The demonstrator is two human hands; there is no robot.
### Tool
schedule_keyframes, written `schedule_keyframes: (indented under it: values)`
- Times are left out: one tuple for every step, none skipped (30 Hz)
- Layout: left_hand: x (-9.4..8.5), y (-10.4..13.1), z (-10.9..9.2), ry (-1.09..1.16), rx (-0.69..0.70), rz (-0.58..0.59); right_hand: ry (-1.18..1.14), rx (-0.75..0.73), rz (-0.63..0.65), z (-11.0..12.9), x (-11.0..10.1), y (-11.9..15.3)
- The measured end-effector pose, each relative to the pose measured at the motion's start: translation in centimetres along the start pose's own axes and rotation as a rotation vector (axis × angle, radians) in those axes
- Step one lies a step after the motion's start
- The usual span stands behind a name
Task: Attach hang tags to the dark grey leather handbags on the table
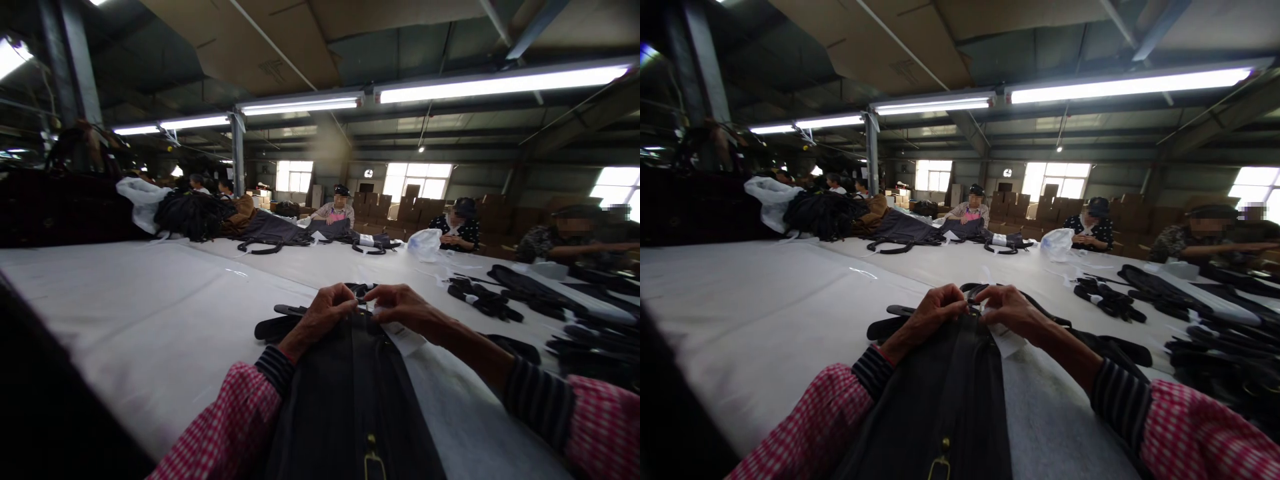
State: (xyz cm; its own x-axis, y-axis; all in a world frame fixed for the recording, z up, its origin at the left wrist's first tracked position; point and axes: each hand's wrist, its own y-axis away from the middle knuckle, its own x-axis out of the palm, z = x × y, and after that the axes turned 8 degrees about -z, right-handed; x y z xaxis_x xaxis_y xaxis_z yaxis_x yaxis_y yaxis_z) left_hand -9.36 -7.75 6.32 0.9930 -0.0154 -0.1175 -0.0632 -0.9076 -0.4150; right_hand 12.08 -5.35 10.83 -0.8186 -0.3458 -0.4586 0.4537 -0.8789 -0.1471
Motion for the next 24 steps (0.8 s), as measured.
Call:
schedule_keyframes:
  values:
    - [0.0,0.0,0.0,0.007,-0.003,0.006,0.029,-0.013,-0.051,-0.2,0.0,-0.2]
    - [0.1,0.0,0.0,0.015,-0.004,0.011,0.053,-0.032,-0.086,-0.3,0.0,-0.3]
    - [0.1,0.0,0.0,0.022,-0.004,0.013,0.073,-0.056,-0.107,-0.4,-0.1,-0.5]
    - [0.1,0.0,-0.1,0.025,-0.002,0.016,0.093,-0.084,-0.121,-0.4,-0.2,-0.5]
    - [0.1,0.1,-0.1,0.025,0.001,0.019,0.125,-0.117,-0.136,-0.4,-0.2,-0.6]
    - [0.1,0.1,-0.2,0.021,0.001,0.020,0.181,-0.153,-0.161,-0.3,-0.3,-0.5]
    - [0.0,0.2,-0.3,0.010,-0.002,0.021,0.270,-0.197,-0.203,-0.2,-0.3,-0.4]
    - [0.0,0.3,-0.3,-0.001,-0.005,0.021,0.388,-0.252,-0.255,0.1,-0.2,-0.2]
    - [0.0,0.3,-0.3,-0.009,-0.006,0.022,0.526,-0.315,-0.302,0.4,-0.1,0.1]
    - [-0.1,0.3,-0.3,-0.012,-0.003,0.023,0.668,-0.383,-0.331,0.7,0.2,0.4]
    - [-0.1,0.3,-0.3,-0.013,0.002,0.023,0.795,-0.445,-0.331,1.0,0.4,0.7]
    - [-0.1,0.3,-0.3,-0.012,0.009,0.021,0.888,-0.496,-0.292,1.3,0.7,1.1]
    - [-0.1,0.3,-0.2,-0.009,0.013,0.018,0.934,-0.526,-0.219,1.6,1.1,1.3]
    - [-0.2,0.3,-0.2,-0.004,0.014,0.015,0.933,-0.529,-0.138,1.8,1.3,1.6]
    - [-0.2,0.3,-0.2,-0.003,0.011,0.016,0.890,-0.508,-0.064,1.9,1.5,1.7]
    - [-0.2,0.3,-0.2,-0.006,0.002,0.021,0.814,-0.467,0.000,1.9,1.5,1.8]
    - [-0.3,0.3,-0.2,-0.015,-0.010,0.035,0.715,-0.413,0.057,1.9,1.4,1.7]
    - [-0.3,0.3,-0.2,-0.025,-0.022,0.055,0.596,-0.352,0.110,1.8,1.2,1.6]
    - [-0.3,0.3,-0.2,-0.038,-0.030,0.080,0.470,-0.289,0.166,1.7,0.9,1.4]
    - [-0.3,0.3,-0.1,-0.053,-0.034,0.106,0.347,-0.230,0.230,1.6,0.5,1.3]
    - [-0.3,0.3,-0.1,-0.064,-0.031,0.128,0.238,-0.183,0.292,1.4,0.1,1.1]
    - [-0.4,0.3,0.0,-0.072,-0.021,0.142,0.152,-0.152,0.336,1.4,-0.2,1.0]
    - [-0.4,0.3,0.0,-0.078,-0.009,0.148,0.106,-0.141,0.360,1.3,-0.5,0.9]
    - [-0.4,0.3,0.0,-0.082,-0.002,0.149,0.109,-0.149,0.357,1.4,-0.7,0.8]
